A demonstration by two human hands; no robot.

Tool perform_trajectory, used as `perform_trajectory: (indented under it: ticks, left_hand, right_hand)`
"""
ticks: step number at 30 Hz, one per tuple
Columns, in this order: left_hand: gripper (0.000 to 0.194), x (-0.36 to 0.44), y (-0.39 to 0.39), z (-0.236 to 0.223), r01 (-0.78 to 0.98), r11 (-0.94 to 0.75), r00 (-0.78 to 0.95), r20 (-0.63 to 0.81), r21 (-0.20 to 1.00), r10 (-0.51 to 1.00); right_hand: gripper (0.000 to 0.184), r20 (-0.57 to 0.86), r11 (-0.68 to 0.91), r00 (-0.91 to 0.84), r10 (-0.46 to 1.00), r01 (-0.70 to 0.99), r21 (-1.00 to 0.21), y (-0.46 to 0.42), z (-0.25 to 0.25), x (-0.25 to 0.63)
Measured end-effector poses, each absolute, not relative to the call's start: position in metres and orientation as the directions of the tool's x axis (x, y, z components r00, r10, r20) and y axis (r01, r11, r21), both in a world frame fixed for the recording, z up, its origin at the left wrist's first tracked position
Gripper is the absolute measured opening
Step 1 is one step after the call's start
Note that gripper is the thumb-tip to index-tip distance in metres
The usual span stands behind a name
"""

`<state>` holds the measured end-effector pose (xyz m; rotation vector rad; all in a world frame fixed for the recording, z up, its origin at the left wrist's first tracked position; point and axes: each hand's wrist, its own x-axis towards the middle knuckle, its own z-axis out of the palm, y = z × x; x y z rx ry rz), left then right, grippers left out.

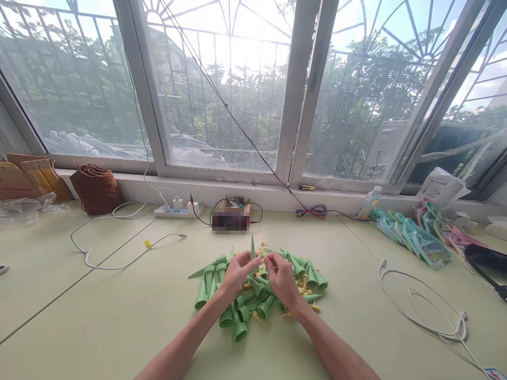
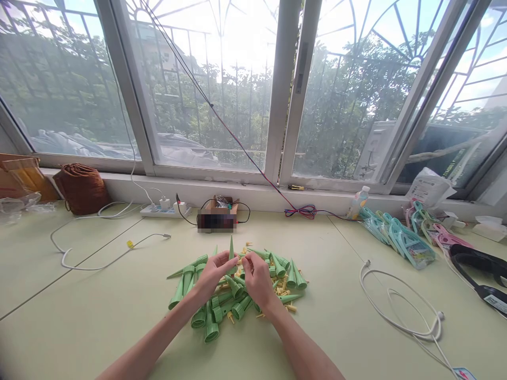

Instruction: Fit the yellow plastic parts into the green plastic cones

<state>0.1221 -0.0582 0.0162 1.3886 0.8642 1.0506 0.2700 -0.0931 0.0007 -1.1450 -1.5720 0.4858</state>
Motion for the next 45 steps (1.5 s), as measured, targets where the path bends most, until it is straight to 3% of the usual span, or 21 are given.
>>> perform_trajectory:
  ticks: [4, 10, 18, 45]
  left_hand:
    - [0.035, 0.122, -0.058, 0.016, -0.046, -0.140, 0.339, 0.148, 0.989, 0.929]
    - [0.028, 0.123, -0.061, 0.022, 0.035, -0.347, 0.342, 0.315, 0.937, 0.885]
    - [0.021, 0.123, -0.059, 0.018, 0.030, -0.409, 0.340, 0.375, 0.912, 0.862]
    - [0.039, 0.126, -0.055, 0.011, -0.084, -0.109, 0.242, 0.127, 0.990, 0.962]
  right_hand:
    - [0.028, 0.517, 0.450, 0.043, 0.855, 0.434, -0.780, -0.093, -0.001, 0.271]
    - [0.028, 0.559, 0.472, 0.039, 0.828, 0.488, -0.734, -0.092, -0.001, 0.273]
    - [0.029, 0.541, 0.457, 0.049, 0.839, 0.476, -0.752, -0.091, -0.002, 0.274]
    - [0.030, 0.572, 0.412, 0.212, 0.792, 0.506, -0.758, -0.092, -0.003, 0.272]
